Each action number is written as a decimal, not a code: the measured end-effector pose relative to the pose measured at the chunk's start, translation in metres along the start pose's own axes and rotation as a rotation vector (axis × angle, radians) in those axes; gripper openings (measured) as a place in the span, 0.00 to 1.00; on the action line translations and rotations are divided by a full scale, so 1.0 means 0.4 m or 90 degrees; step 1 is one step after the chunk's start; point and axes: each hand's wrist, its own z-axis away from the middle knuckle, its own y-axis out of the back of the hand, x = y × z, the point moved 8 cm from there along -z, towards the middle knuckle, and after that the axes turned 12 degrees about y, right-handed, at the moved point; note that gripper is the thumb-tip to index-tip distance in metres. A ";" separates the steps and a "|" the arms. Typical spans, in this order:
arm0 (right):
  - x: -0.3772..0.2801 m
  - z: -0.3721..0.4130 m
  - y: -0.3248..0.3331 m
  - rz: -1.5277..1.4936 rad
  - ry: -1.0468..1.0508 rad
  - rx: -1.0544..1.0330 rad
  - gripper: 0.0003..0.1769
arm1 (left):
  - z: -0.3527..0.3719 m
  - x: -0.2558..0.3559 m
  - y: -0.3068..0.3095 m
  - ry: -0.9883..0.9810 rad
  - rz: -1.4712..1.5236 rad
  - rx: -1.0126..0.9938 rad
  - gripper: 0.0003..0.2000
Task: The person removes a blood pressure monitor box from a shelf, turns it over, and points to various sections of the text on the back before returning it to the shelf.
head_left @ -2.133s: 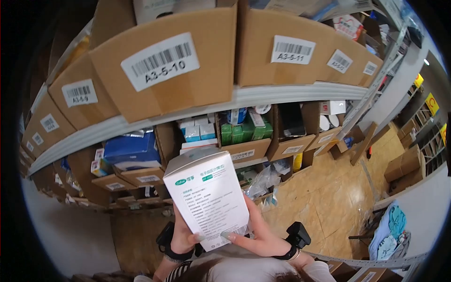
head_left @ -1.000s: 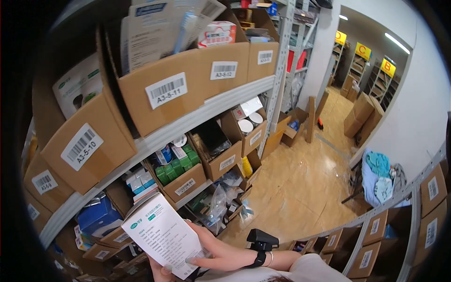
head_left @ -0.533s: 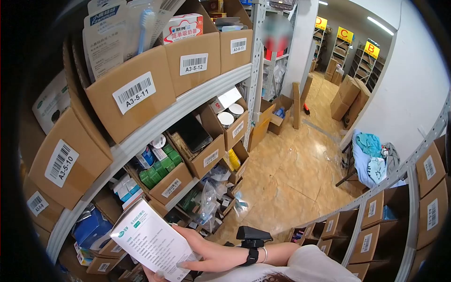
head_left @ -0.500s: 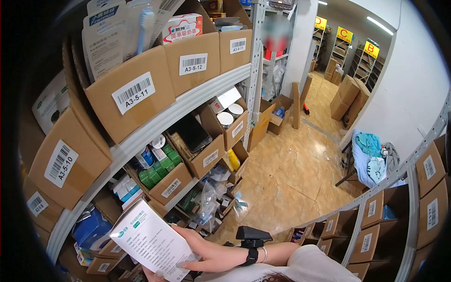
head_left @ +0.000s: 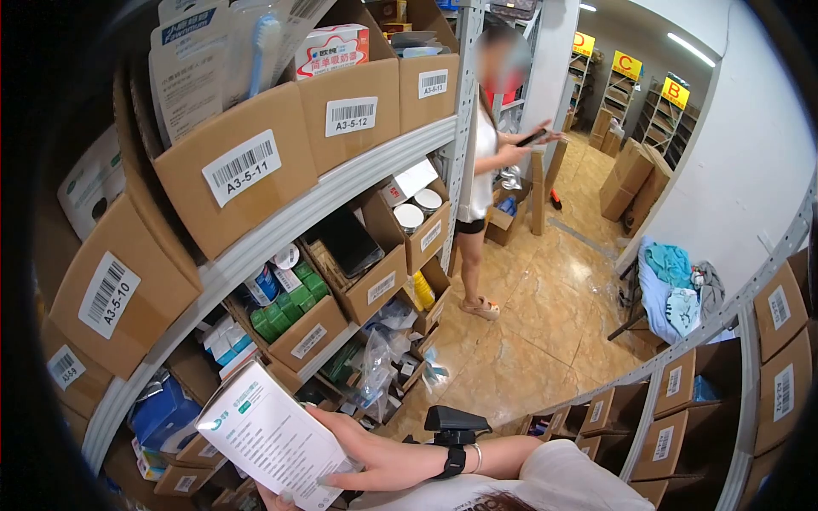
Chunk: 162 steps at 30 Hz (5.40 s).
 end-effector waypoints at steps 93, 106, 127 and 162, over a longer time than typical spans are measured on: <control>-0.034 -0.076 0.023 -0.147 -0.005 0.079 0.41 | -0.023 0.092 -0.056 0.000 0.177 0.163 0.56; -0.031 -0.071 0.030 -0.160 -0.029 0.090 0.39 | -0.020 0.091 -0.058 0.004 0.157 0.170 0.53; -0.034 -0.058 0.046 0.007 0.045 0.118 0.55 | -0.024 0.104 -0.090 0.008 0.093 0.222 0.61; -0.027 -0.052 0.046 -0.004 0.042 0.114 0.52 | -0.023 0.086 -0.088 0.012 0.087 0.189 0.62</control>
